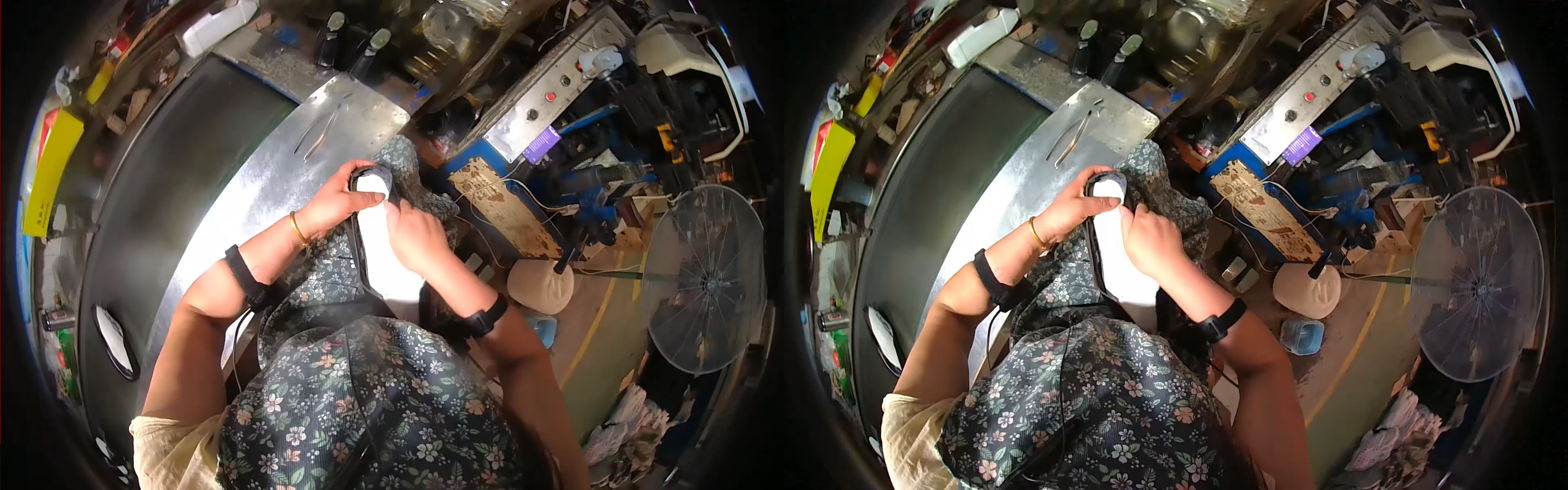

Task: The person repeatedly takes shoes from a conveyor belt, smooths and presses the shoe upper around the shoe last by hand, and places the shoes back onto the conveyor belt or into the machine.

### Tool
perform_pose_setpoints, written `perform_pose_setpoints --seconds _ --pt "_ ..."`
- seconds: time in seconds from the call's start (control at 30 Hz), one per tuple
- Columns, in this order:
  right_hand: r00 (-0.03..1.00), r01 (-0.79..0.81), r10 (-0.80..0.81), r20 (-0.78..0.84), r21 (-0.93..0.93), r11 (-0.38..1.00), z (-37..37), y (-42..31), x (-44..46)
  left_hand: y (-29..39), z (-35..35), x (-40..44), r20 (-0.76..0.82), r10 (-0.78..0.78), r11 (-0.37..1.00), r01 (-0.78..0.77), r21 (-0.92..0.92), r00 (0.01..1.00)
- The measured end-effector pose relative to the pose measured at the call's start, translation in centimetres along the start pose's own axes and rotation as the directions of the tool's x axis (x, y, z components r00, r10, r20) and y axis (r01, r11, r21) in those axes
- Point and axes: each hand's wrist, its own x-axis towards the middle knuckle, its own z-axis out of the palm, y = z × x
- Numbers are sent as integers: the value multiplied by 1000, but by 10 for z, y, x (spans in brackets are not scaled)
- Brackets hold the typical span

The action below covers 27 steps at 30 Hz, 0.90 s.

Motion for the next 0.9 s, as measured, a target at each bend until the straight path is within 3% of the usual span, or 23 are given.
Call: perform_pose_setpoints --seconds 0.03,0.07,0.1,0.17,0.23,0.27,0.3,0.33,0.37,0.4,0.43,0.47,0.53,0.57,0.6,0.63,0.7,0.73,0.77,0.83,0.9 --pt "1000 18 -18 -1 60 998 2 9 5 -1 -1 2 12 15 1000 -15 25 1000" --pt "995 25 -58 79 362 932 10 31 10 -3 -1 1 20 25 998 -26 49 999" --pt "963 -31 -183 197 758 651 12 39 -1 -3 1 -3 26 30 998 -31 49 999" --pt "929 -52 -277 244 829 557 13 56 -33 -2 6 -13 37 40 998 -42 48 998" --pt "980 47 -144 134 550 834 48 82 -58 -5 7 -14 49 62 998 -63 22 997" --pt "961 -167 59 269 398 902 23 52 -72 -5 11 -14 6 53 996 -54 77 999" --pt "982 -123 70 174 312 942 32 49 -70 -2 17 -13 -24 52 989 -48 138 998" --pt "986 -91 0 167 538 838 40 52 -59 6 20 -13 -46 38 987 -30 159 998" --pt "987 -47 -78 137 726 686 45 54 -47 10 14 -9 20 43 999 -43 -6 999" --pt "987 -96 -73 143 890 446 43 46 -42 8 6 -3 82 62 984 -47 -175 995" --pt "992 -99 -32 125 895 434 39 41 -38 4 -1 4 137 94 940 -42 -338 986" --pt "994 -106 8 113 901 420 35 35 -36 -8 -5 8 -30 125 790 -118 -602 992" --pt "998 -69 23 65 910 408 34 12 -33 -45 17 1 -437 168 983 -185 3 884" --pt "996 -42 85 -13 789 613 64 24 -21 -55 23 -5 -586 261 946 -83 313 767" --pt "997 -48 75 -8 704 708 58 12 -27 -30 24 -22 -565 235 756 216 618 791" --pt "998 -51 64 0 604 795 50 0 -33 -15 27 -37 -286 530 309 132 942 798" --pt "991 -133 123 53 499 856 38 -22 -40 6 30 -39 -262 499 99 246 964 826" --pt "990 -141 127 62 502 854 36 -27 -39 -5 17 -28 -48 646 -64 116 991 762" --pt "994 -104 107 25 528 843 40 -29 -40 9 15 -30 -34 561 -78 94 992 827" --pt "995 -10 67 -79 575 818 53 -24 -31 39 8 -44 -73 215 80 57 995 974" --pt "991 131 -62 -122 715 687 70 -3 -26 -11 -25 -54 3 85 642 -57 764 996"
